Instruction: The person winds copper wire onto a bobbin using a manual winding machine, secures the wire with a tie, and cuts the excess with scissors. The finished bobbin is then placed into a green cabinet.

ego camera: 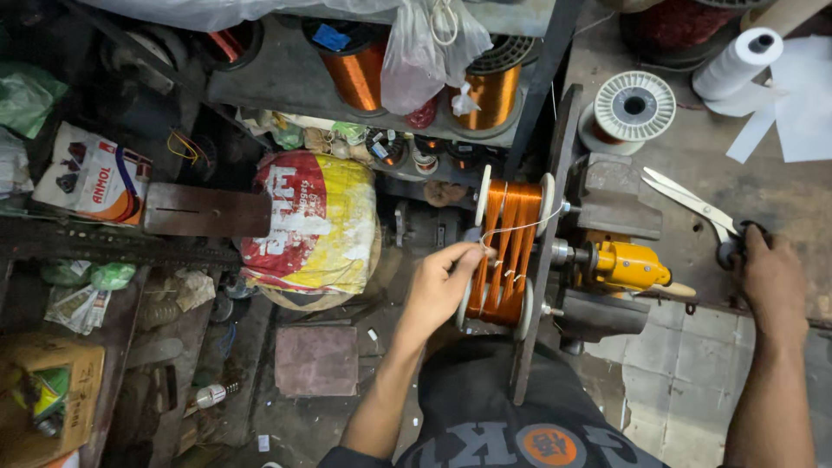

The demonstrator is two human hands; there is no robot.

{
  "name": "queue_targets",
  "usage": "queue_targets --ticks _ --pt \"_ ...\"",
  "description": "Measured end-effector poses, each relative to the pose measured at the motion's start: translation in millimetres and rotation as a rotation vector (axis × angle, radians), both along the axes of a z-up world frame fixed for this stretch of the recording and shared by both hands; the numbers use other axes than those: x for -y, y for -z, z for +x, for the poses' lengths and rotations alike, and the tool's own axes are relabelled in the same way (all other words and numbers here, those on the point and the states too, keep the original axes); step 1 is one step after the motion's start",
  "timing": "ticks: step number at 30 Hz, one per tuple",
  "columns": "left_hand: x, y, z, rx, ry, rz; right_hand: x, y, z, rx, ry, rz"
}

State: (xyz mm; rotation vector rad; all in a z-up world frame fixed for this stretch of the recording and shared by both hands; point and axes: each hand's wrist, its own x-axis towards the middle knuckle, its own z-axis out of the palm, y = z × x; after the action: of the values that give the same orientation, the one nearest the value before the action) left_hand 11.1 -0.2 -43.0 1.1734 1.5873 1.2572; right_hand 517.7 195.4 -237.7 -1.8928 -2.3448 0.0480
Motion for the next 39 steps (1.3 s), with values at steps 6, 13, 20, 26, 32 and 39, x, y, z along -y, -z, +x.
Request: queue_targets --ticks 6,13,20,26,32,39 --pt "1 -42 18 -0.355 -0.175 -0.053 29 8 8 0.148 -0.03 0.088" --pt "7 -49 33 -0.652 -0.311 0.145 83 2 28 0.229 0.047 0.218" --pt "12 -26 23 -0.211 -0.283 0.097 122 -37 18 -0.687 0.247 -0.071" --pt "16 -2 21 -0.064 -0.258 0.146 191 -123 -106 -1.971 -0.202 -0.473" --pt "18 3 11 0.052 -0.156 0.12 234 -181 -188 -1.333 -0.516 -1.36" --pt "19 -3 1 0.026 -0.044 0.161 230 -188 -211 -1.091 -0.257 -1.622"
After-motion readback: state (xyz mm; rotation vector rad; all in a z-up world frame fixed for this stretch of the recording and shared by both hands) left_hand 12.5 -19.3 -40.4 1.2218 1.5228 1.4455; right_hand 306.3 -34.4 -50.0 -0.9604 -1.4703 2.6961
